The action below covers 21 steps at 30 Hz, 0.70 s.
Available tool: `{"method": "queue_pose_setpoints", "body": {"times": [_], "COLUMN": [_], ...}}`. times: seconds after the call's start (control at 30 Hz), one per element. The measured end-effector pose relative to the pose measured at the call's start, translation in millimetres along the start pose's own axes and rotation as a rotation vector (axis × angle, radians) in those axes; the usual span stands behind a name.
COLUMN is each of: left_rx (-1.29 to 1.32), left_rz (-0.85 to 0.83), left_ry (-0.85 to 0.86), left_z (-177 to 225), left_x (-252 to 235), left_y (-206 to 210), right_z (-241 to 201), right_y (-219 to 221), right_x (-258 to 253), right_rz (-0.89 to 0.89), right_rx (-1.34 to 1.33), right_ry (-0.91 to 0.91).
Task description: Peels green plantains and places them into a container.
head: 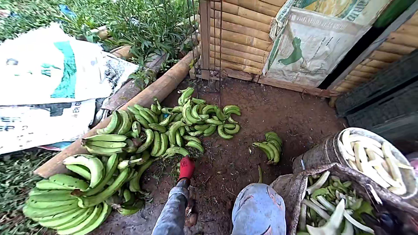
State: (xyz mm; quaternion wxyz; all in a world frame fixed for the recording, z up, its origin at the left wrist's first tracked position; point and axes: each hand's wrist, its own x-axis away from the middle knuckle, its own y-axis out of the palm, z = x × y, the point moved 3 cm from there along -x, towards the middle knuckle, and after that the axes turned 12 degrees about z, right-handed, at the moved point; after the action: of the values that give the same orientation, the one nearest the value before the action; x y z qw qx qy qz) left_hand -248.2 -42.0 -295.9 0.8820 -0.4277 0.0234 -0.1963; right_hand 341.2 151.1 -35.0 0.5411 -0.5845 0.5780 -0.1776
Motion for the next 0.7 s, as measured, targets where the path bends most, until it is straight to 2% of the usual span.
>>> {"method": "queue_pose_setpoints", "body": {"times": [0.1,0.17,0.3,0.37,0.43,0.5,0.53,0.6,0.63,0.7], "left_rx": [0.445,0.666,0.767,0.815,0.942,1.198,1.336,1.606,1.711,1.778], "left_rz": [0.002,-0.077,-0.151,-0.119,-0.045,-0.092,-0.227,-0.620,-0.795,-0.959], "left_ry": [0.135,0.323,0.917,1.061,1.020,0.793,0.628,0.304,0.193,0.122], "left_z": [77.8,147.0,281.1,324.1,343.1,342.3,339.2,338.0,340.8,350.3], "left_x": [37.6,81.7,185.5,236.3,269.3,296.3,313.2,354.4,373.3,394.1], "left_y": [-28.0,-57.5,-123.3,-146.6,-149.8,-133.8,-119.2,-85.2,-73.6,-63.7], "right_z": [-62.6,-108.8,-186.2,-197.7,-188.6,-172.5,-166.1,-156.6,-150.8,-134.4], "right_y": [6.3,17.9,15.8,-0.5,-25.3,-48.4,-58.3,-72.9,-74.8,-70.7], "right_x": [-5.7,-10.0,-25.3,-33.2,-36.9,-33.0,-27.1,-12.6,-3.9,15.9], "right_rz": [-0.071,0.012,0.134,0.287,0.422,0.485,0.496,0.449,0.396,0.277], "right_rx": [-0.184,-0.298,-0.478,-0.546,-0.603,-0.705,-0.794,-0.970,-1.013,-0.964], "right_ry": [-0.093,-0.168,-0.330,-0.341,-0.287,-0.159,-0.070,0.124,0.204,0.271]}}
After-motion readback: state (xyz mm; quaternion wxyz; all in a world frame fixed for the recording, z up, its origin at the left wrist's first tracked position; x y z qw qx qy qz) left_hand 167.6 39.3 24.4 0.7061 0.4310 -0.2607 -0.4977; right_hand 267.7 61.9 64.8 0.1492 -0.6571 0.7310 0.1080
